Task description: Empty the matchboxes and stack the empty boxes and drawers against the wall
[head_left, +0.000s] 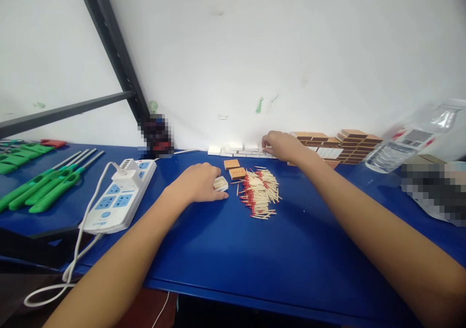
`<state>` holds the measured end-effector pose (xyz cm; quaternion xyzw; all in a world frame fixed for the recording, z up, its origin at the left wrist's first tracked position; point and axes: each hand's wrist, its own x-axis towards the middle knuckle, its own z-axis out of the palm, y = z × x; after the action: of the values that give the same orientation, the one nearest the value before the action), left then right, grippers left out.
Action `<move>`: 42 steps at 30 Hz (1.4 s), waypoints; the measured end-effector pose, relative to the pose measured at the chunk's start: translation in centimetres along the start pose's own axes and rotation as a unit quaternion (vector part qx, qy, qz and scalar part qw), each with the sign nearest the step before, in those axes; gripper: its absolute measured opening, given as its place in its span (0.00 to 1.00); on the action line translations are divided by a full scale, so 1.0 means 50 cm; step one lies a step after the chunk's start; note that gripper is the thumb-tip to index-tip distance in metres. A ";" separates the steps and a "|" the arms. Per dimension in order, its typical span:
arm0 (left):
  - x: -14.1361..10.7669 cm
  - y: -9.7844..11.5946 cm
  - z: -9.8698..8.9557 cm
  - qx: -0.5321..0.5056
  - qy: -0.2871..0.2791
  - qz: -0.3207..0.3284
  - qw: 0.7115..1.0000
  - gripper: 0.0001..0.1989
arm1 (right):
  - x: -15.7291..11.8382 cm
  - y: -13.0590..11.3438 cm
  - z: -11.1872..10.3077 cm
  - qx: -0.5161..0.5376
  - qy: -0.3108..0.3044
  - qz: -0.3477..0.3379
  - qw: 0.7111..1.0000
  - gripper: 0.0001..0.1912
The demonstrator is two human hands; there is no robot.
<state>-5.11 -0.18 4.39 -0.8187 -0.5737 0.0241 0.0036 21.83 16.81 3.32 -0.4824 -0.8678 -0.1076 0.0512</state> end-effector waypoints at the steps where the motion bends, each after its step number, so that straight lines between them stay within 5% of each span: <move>1: -0.001 0.000 -0.001 0.000 0.001 -0.002 1.000 0.25 | 0.000 0.001 -0.003 0.003 0.002 -0.001 1.000 0.08; 9: -0.003 0.000 -0.004 0.003 -0.001 -0.005 1.000 0.12 | -0.021 -0.008 -0.076 0.061 0.041 0.000 0.997 0.09; 14: -0.001 0.005 -0.006 0.006 0.016 0.009 1.000 0.10 | -0.093 -0.034 -0.107 0.133 0.066 -0.046 0.988 0.09; 23: -0.018 0.064 -0.021 -0.071 0.055 0.114 0.989 0.10 | -0.289 -0.124 -0.037 0.350 0.105 -0.118 0.923 0.15; 29: -0.024 0.102 -0.008 -0.134 0.060 0.160 0.976 0.11 | -0.318 -0.175 -0.021 0.365 0.106 -0.164 0.911 0.15; 35: -0.020 0.097 -0.001 -0.135 0.060 0.166 0.975 0.10 | -0.312 -0.152 -0.016 0.325 0.112 -0.188 0.920 0.17; 42: -0.013 0.061 -0.028 -0.096 0.064 0.106 0.988 0.09 | -0.284 -0.055 -0.018 0.202 0.164 -0.146 0.955 0.24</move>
<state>-2.38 -1.80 5.70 -0.8714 -0.4819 -0.0831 -0.0404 26.98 3.46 1.09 -0.3062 -0.9119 -0.0142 0.2728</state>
